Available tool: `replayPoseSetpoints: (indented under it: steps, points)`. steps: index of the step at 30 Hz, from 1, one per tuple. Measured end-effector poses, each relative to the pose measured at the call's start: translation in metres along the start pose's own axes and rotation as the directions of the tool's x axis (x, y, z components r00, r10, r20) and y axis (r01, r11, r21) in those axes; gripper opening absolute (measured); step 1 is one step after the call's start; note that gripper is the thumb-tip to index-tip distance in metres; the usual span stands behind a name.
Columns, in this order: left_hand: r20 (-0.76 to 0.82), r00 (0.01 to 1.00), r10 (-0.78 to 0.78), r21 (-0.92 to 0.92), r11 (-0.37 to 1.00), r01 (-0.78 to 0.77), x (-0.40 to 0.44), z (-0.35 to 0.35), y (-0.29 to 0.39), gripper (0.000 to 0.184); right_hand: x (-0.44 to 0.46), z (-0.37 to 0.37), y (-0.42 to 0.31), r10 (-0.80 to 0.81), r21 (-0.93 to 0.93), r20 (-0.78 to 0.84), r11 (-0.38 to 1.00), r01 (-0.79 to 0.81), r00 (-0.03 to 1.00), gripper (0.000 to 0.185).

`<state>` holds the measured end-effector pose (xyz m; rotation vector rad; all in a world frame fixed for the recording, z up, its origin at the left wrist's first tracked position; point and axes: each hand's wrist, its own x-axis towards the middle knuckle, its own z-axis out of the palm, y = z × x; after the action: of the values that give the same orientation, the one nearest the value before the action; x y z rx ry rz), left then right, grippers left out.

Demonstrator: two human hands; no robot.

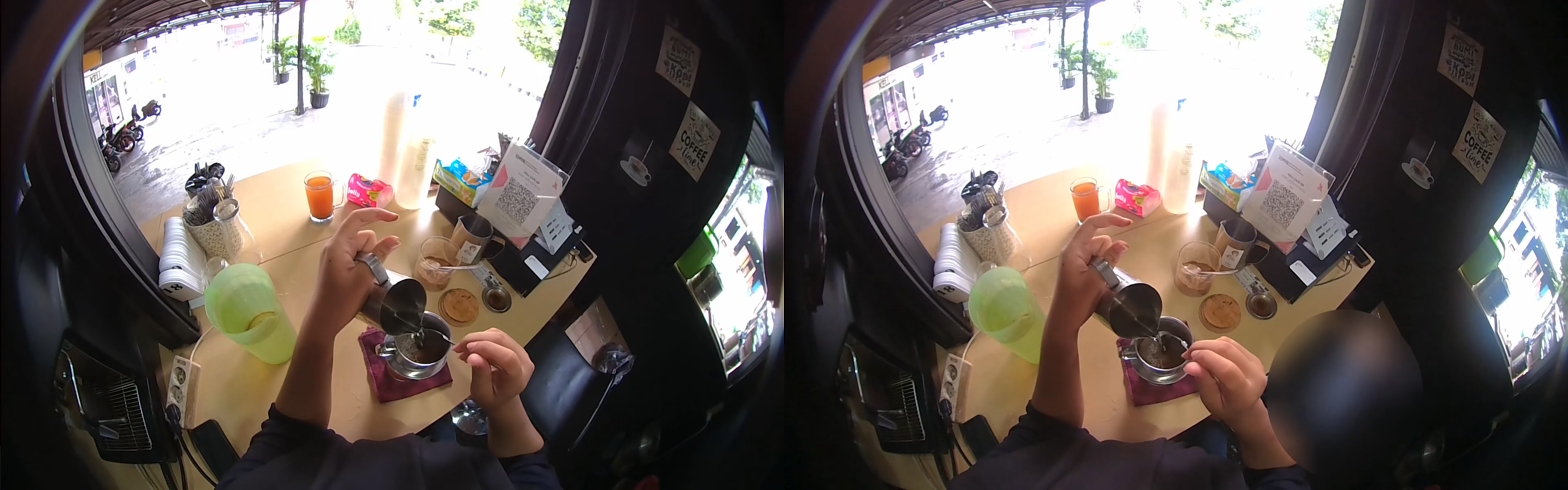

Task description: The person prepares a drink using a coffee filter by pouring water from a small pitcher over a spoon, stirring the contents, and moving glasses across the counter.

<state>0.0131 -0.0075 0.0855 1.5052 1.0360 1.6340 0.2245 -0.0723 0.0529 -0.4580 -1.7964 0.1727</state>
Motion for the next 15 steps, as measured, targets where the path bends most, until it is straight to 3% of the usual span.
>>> replayPoseSetpoints:
  steps: [5, 8, 15]
  points:
    - [0.006, 1.0, -0.007, 0.018, 1.0, 0.007, -0.0024, 0.0022, 0.0039, 0.025, 0.0046, -0.0016, -0.0031, -0.023, -0.095, 0.129, 0.995, 0.036, 0.991, 0.023]
    - [0.003, 1.0, 0.014, 0.065, 0.998, -0.015, -0.0052, 0.004, 0.0084, 0.026, 0.004, 0.0005, -0.0009, -0.013, -0.063, 0.038, 0.998, 0.015, 0.999, 0.023]
    - [-0.027, 0.993, 0.115, 0.065, 0.991, -0.113, -0.0055, 0.0067, 0.0018, 0.024, 0.0031, -0.0001, 0.0003, -0.022, -0.084, 0.081, 0.996, 0.029, 0.996, 0.024]
